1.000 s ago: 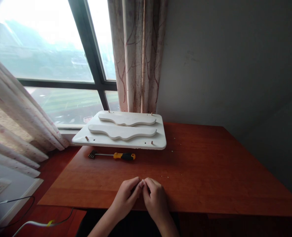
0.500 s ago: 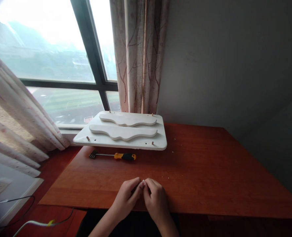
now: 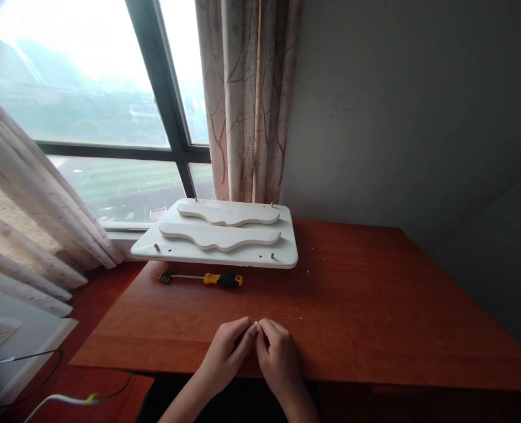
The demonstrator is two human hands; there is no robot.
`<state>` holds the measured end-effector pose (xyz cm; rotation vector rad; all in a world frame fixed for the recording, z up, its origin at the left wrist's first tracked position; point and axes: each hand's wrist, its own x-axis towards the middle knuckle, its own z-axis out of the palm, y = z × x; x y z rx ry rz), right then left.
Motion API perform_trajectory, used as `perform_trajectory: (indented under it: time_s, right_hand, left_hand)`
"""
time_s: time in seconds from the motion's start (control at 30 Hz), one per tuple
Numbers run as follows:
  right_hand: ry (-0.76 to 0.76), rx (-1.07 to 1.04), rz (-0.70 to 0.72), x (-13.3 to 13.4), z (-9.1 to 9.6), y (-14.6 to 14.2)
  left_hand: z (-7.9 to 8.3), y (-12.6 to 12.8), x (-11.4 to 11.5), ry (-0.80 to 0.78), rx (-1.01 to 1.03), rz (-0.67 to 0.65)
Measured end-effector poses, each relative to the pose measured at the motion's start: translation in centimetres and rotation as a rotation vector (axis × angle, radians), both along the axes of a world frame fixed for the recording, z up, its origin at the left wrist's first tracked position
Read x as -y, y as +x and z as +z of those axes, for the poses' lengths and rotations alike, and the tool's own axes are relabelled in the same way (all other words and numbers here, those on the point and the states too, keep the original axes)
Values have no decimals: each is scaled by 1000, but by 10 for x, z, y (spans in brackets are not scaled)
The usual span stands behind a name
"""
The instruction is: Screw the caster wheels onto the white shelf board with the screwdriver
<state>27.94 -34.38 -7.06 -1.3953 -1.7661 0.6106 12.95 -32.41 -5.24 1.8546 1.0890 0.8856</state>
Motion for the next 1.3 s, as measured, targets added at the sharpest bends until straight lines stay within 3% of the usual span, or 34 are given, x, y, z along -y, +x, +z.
perform_trajectory:
  time_s: [1.3]
  right_hand:
    - [0,0,-15,0,-2,-1]
  left_hand:
    - [-2,-1,0,3,-3,-8]
